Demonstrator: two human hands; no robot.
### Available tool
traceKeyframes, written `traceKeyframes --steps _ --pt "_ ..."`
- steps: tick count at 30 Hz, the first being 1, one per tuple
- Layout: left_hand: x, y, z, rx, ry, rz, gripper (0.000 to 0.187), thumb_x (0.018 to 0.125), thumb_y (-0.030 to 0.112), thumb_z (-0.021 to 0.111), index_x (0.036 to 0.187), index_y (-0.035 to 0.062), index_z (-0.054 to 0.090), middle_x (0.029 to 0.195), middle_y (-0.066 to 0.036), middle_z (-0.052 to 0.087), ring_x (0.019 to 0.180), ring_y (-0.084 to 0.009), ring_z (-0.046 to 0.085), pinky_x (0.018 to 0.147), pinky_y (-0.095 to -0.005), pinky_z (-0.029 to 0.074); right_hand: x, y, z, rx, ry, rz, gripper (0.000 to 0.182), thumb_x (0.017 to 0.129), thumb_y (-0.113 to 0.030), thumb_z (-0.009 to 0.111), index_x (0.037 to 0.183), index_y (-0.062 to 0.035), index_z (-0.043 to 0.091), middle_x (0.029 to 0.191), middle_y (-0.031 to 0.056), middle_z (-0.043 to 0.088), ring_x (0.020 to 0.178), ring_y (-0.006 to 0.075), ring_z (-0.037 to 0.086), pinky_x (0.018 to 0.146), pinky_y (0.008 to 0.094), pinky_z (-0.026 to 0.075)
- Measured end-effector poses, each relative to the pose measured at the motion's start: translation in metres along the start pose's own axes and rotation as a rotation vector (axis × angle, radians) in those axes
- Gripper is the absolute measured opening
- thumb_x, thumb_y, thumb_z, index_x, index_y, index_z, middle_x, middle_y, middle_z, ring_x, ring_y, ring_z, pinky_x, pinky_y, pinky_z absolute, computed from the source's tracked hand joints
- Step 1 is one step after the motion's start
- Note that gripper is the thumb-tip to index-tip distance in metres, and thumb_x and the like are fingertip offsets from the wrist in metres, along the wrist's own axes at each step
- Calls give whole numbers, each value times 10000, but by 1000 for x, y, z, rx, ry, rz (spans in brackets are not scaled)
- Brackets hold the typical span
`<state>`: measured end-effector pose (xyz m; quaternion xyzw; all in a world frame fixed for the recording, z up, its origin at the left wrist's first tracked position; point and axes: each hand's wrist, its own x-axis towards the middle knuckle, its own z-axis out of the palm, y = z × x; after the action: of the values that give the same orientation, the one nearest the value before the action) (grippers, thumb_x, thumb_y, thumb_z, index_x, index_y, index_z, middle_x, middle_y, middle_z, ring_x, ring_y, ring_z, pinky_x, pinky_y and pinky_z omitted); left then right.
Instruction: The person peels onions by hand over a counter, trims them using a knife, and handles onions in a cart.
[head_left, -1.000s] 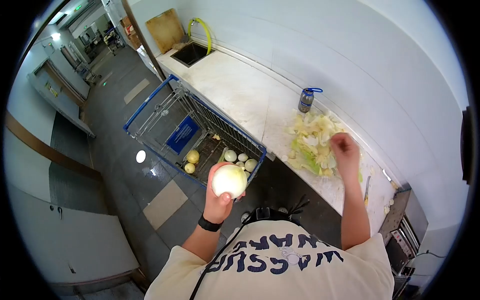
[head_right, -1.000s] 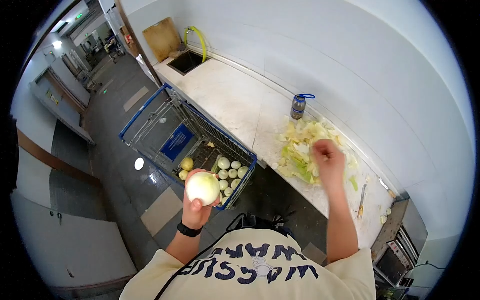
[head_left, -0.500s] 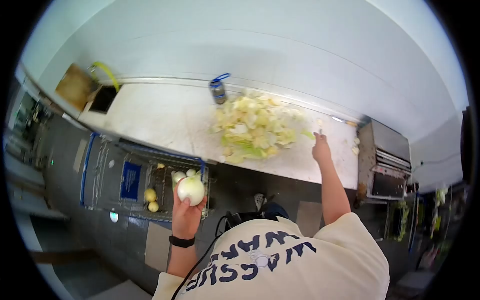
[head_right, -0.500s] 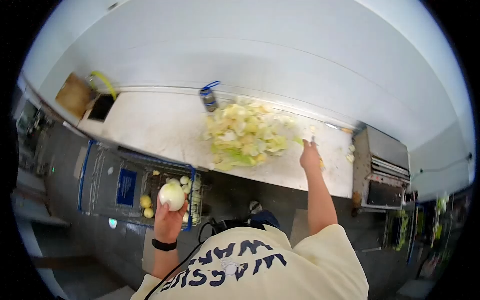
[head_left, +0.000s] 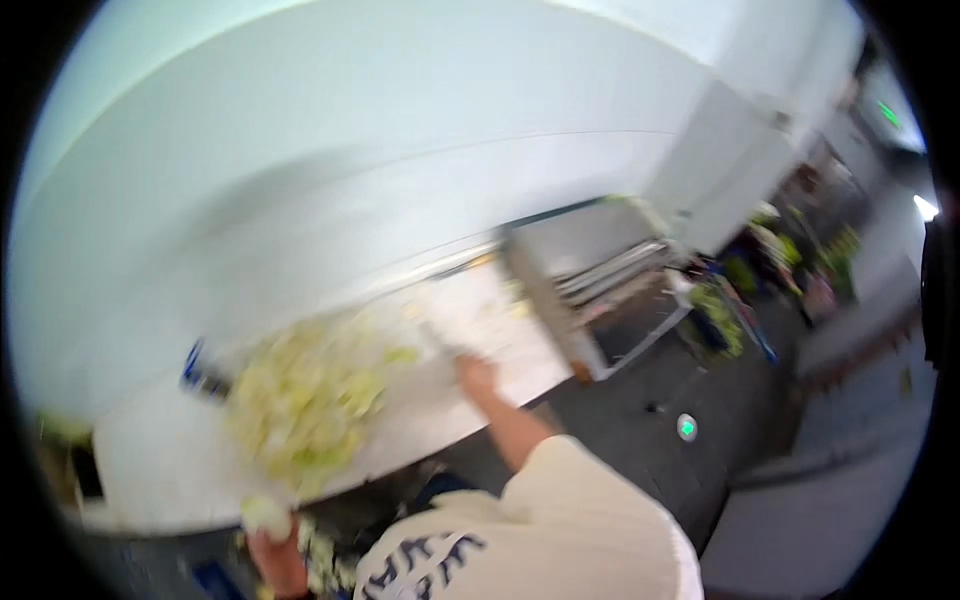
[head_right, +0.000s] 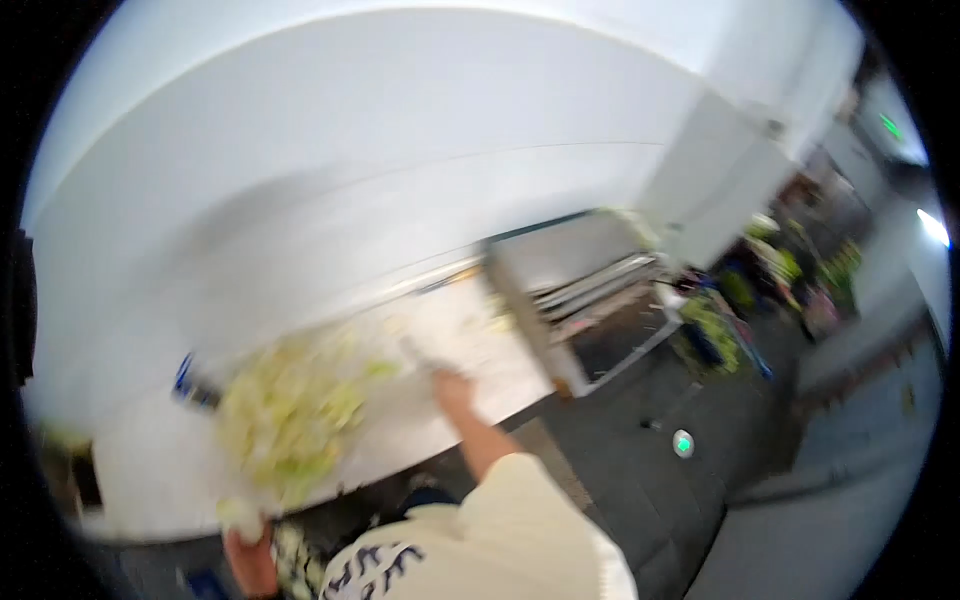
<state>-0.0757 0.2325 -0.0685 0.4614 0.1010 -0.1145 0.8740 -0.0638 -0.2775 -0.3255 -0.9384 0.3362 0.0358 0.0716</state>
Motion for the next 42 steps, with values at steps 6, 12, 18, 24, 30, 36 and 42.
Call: traceKeyframes --steps 6,12,18,24,30,36,42 --pt "55 -11 75 222 -177 -73 572 883 190 742 1354 35 456 1266 -138 559 1159 -306 544 1023 -455 472 -3 -7 -44 416 -96 222 350 922 -251 548 1166 -12 474 984 201 652 909 376 668 786 484 535" --pt "100 -19 114 497 -224 -71 616 888 162 732 1394 5 418 1273 -141 535 1142 -294 532 975 -438 465 -51 -32 -167 781 -4 119 335 941 -319 581 1101 -41 485 822 208 641 809 396 651 698 460 502" --pt "109 -23 147 311 -262 -72 774 834 63 669 1490 99 259 1253 -106 511 1089 -264 575 912 -460 524 -102 -112 -271 869 101 -451 289 945 -309 591 1094 -70 527 822 164 651 755 392 635 645 473 493" --pt "96 -20 155 492 -174 28 819 781 -5 730 1470 40 288 1180 -94 557 1003 -171 597 831 -295 545 -122 -141 -289 850 305 -810 258 810 -185 746 992 -58 614 804 111 650 663 322 644 581 380 517" --pt "88 -6 164 536 -189 150 792 722 -2 805 1374 47 359 1183 -73 567 1090 -163 573 916 -310 506 -132 -155 -293 806 247 -839 183 817 -136 721 943 -57 613 729 96 629 593 278 626 526 357 484" --pt "77 -5 175 555 -235 177 791 727 1 809 1367 57 348 1190 -74 567 1090 -163 577 917 -308 503 -130 -148 -296 806 256 -859 179 832 -166 730 916 -65 608 678 74 620 554 263 615 482 358 467" --pt "77 -4 175 638 -252 268 805 722 14 819 1365 56 337 1221 -89 545 1111 -174 572 925 -314 502 -127 -148 -297 797 242 -866 177 838 -178 725 891 -63 601 663 72 614 539 265 608 473 357 465"
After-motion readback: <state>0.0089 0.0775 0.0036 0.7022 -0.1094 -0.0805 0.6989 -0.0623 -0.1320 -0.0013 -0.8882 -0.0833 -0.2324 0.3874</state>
